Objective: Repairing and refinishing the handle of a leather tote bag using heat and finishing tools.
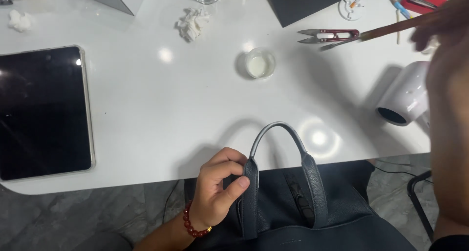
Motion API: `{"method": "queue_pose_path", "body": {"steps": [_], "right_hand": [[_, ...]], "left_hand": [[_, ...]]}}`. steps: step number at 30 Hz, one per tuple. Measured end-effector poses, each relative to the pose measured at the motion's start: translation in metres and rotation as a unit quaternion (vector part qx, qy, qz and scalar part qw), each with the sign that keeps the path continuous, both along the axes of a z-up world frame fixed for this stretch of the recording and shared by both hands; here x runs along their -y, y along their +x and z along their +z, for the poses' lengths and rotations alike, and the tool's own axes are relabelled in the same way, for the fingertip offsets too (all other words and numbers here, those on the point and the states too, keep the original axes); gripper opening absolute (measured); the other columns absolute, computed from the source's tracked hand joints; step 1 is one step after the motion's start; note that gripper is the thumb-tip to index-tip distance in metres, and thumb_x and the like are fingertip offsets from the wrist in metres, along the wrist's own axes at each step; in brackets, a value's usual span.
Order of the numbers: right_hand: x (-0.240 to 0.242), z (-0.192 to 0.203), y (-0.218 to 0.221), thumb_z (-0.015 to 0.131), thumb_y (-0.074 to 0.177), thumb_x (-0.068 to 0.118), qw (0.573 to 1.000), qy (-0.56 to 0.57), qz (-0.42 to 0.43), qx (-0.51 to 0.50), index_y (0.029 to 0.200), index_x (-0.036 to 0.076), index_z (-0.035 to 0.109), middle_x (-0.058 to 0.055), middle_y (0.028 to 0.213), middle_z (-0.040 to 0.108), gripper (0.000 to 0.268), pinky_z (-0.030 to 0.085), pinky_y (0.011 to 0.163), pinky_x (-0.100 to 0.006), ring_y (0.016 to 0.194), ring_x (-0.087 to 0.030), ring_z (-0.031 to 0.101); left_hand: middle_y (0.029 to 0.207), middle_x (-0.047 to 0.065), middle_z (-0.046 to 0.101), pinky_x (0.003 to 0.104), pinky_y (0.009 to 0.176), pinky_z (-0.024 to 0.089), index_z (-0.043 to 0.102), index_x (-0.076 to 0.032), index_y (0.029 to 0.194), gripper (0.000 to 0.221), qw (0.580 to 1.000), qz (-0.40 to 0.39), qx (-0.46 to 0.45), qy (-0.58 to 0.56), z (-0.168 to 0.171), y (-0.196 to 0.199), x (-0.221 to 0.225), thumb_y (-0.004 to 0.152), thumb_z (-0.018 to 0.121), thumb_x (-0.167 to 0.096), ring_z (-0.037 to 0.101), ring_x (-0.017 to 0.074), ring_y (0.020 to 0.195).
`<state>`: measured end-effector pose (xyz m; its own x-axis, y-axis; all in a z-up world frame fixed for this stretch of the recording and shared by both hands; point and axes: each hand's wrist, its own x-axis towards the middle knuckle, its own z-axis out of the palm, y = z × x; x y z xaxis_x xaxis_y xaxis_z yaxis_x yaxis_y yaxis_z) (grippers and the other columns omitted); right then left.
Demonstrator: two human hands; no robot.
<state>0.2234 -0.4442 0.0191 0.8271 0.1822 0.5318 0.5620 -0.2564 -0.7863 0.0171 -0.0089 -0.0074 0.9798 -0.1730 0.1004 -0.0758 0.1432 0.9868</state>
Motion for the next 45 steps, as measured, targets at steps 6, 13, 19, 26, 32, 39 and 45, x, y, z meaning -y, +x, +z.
{"method": "queue_pose_path", "body": {"steps": [6, 13, 19, 26, 32, 39, 45], "right_hand": [[-0.172, 0.035, -0.002, 0.043, 0.123, 0.007, 0.985, -0.141, 0.031, 0.097, 0.116, -0.006, 0.048, -0.011, 0.09, 0.067, 0.015, 0.059, 0.069, -0.022, 0.077, -0.017, 0.072], [-0.211, 0.032, 0.011, 0.054, 0.118, 0.0, 0.961, -0.244, 0.018, 0.133, 0.105, -0.008, 0.051, -0.013, 0.08, 0.068, 0.015, 0.054, 0.062, -0.026, 0.075, -0.019, 0.073], [-0.205, 0.027, 0.015, 0.052, 0.12, -0.002, 0.959, -0.249, 0.024, 0.132, 0.108, -0.007, 0.052, -0.011, 0.08, 0.068, 0.014, 0.055, 0.064, -0.023, 0.077, -0.018, 0.074], [-0.208, 0.03, 0.014, 0.054, 0.119, -0.003, 0.955, -0.259, 0.009, 0.141, 0.104, -0.009, 0.051, -0.011, 0.076, 0.067, 0.016, 0.053, 0.061, -0.023, 0.074, -0.019, 0.074], [-0.202, 0.026, 0.013, 0.051, 0.118, -0.002, 0.946, -0.282, 0.016, 0.158, 0.107, -0.006, 0.052, -0.01, 0.079, 0.068, 0.011, 0.055, 0.067, -0.023, 0.078, -0.017, 0.074], [-0.213, 0.033, 0.012, 0.06, 0.117, 0.0, 0.94, -0.3, 0.014, 0.164, 0.1, -0.005, 0.053, -0.01, 0.071, 0.067, 0.02, 0.05, 0.056, -0.025, 0.068, -0.019, 0.072], [-0.21, 0.027, 0.016, 0.055, 0.119, -0.001, 0.949, -0.277, 0.019, 0.15, 0.103, -0.007, 0.052, -0.009, 0.076, 0.067, 0.017, 0.052, 0.059, -0.023, 0.072, -0.017, 0.073]], "left_hand": [[0.095, 0.012, 0.069, 0.028, 0.068, 0.054, 0.07, 0.003, 0.085, 0.026, 0.997, -0.016, -0.019, 0.071, 0.013, 0.006, -0.008, 0.094, 0.065, -0.021, 0.066, 0.0162, 0.079], [0.095, 0.013, 0.07, 0.029, 0.073, 0.054, 0.068, 0.003, 0.087, 0.025, 0.998, -0.015, -0.021, 0.053, 0.002, 0.011, -0.016, 0.096, 0.064, -0.02, 0.066, 0.0173, 0.083], [0.097, 0.015, 0.07, 0.028, 0.071, 0.054, 0.067, 0.005, 0.087, 0.024, 0.997, -0.014, -0.034, 0.073, 0.003, 0.017, -0.019, 0.095, 0.066, -0.018, 0.066, 0.0166, 0.081], [0.1, 0.015, 0.069, 0.027, 0.069, 0.058, 0.068, 0.005, 0.088, 0.023, 0.997, -0.022, -0.049, 0.059, 0.001, 0.022, -0.018, 0.096, 0.065, -0.016, 0.069, 0.0155, 0.079], [0.098, 0.015, 0.07, 0.026, 0.067, 0.055, 0.067, 0.005, 0.086, 0.023, 0.996, -0.022, -0.032, 0.075, -0.002, 0.022, -0.019, 0.096, 0.065, -0.016, 0.067, 0.0151, 0.077], [0.097, 0.015, 0.069, 0.026, 0.066, 0.054, 0.067, 0.004, 0.085, 0.022, 0.997, -0.018, -0.038, 0.066, -0.003, 0.02, -0.021, 0.095, 0.065, -0.016, 0.066, 0.0149, 0.076], [0.096, 0.015, 0.069, 0.027, 0.065, 0.052, 0.066, 0.004, 0.084, 0.022, 0.997, -0.018, -0.028, 0.074, -0.006, 0.02, -0.023, 0.094, 0.066, -0.016, 0.065, 0.0153, 0.076]]}}
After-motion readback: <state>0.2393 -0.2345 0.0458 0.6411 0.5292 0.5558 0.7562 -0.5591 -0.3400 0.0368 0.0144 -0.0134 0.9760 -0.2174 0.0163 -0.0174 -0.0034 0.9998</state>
